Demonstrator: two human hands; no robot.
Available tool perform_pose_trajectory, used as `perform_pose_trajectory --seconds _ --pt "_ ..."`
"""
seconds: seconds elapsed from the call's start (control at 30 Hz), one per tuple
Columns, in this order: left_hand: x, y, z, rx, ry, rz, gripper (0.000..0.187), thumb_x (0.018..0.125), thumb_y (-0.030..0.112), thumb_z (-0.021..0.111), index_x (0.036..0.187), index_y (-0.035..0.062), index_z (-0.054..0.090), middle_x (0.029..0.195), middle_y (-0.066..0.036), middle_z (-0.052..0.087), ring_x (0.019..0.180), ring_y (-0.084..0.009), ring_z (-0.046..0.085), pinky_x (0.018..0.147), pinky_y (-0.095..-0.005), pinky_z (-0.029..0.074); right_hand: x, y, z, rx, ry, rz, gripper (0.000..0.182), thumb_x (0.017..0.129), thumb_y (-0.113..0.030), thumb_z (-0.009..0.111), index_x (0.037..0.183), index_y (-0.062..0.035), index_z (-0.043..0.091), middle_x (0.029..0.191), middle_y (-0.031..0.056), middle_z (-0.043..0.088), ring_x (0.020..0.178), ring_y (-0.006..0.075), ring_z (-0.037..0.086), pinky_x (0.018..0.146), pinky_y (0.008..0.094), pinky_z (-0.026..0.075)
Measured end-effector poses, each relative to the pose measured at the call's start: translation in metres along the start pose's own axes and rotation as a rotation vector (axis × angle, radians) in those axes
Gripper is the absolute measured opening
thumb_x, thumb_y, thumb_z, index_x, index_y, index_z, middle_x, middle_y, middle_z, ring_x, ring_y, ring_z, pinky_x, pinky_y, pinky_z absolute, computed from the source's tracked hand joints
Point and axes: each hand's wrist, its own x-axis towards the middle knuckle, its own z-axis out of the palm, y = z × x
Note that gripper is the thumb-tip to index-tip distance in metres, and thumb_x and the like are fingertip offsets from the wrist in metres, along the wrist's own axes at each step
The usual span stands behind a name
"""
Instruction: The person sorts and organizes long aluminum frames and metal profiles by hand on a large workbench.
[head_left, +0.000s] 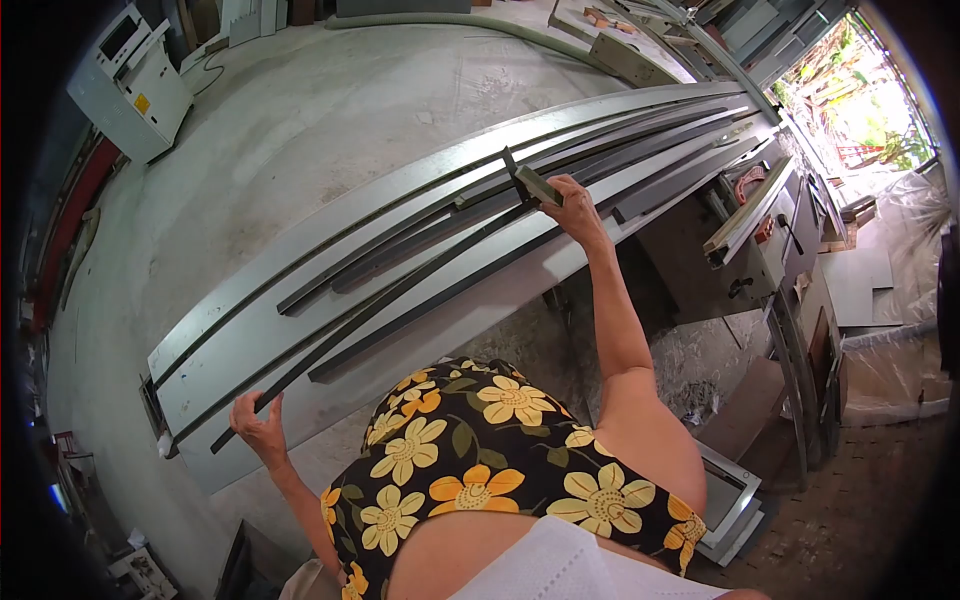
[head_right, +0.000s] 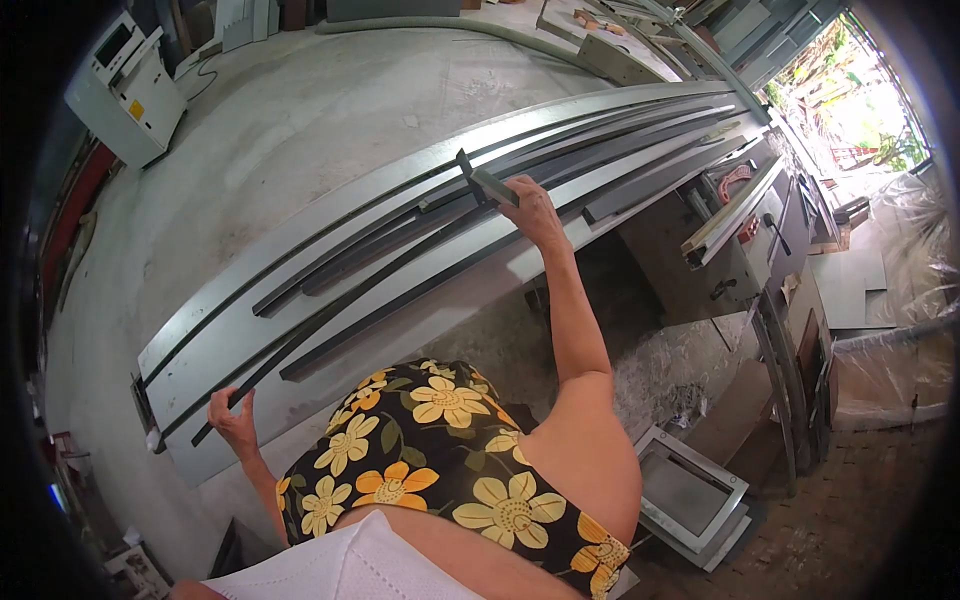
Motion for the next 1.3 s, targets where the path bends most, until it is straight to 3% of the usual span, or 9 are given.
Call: perform_pose_trajectory --seconds 0.37,0.47,1.17,1.3 --pt "-0.003 0.017 0.011 -0.022 -0.043 -0.008 0.03 0.067 0.021 0.079 0.084 0.0095 0.058 0.082 -0.004 0.058 0.084 -0.0243 0.057 0.091 -0.0403 0.036 -0.008 0.016 -0.008 0.012 0.014 0.089 0.034 0.07 -0.004 0.071 0.102 0.0001 0.063 0.102 0.0094 0.061 0.091 0.025 0.059 0.08 0.0326 0.046" --pt "-0.006 0.013 0.012 -0.042 -0.076 -0.019 0.03 0.067 0.022 0.079 0.084 0.0095 0.058 0.082 -0.005 0.058 0.084 -0.0245 0.057 0.091 -0.0401 0.036 -0.007 0.007 -0.01 -0.003 0.025 0.049 0.028 0.069 -0.005 0.069 0.097 -0.001 0.065 0.101 0.0133 0.061 0.092 0.0315 0.06 0.081 0.0357 0.047" --pt "0.014 0.027 0.014 0.021 -0.046 0.054 0.031 0.066 0.021 0.08 0.086 0.0098 0.058 0.085 -0.005 0.059 0.087 -0.0237 0.056 0.092 -0.041 0.036 -0.001 0.046 0.005 0.026 -0.032 0.192 0.035 0.066 -0.007 0.071 0.099 -0.0022 0.065 0.105 0.0128 0.061 0.096 0.0305 0.059 0.084 0.0349 0.046" --pt "0.015 0.026 0.018 0.019 -0.007 0.079 0.032 0.066 0.021 0.08 0.086 0.0102 0.058 0.086 -0.004 0.059 0.088 -0.024 0.057 0.091 -0.0411 0.036 0.001 0.037 -0.008 0.033 0.031 0.116 0.034 0.067 -0.006 0.07 0.1 -0.002 0.064 0.103 0.013 0.061 0.096 0.0305 0.059 0.084 0.0353 0.046"
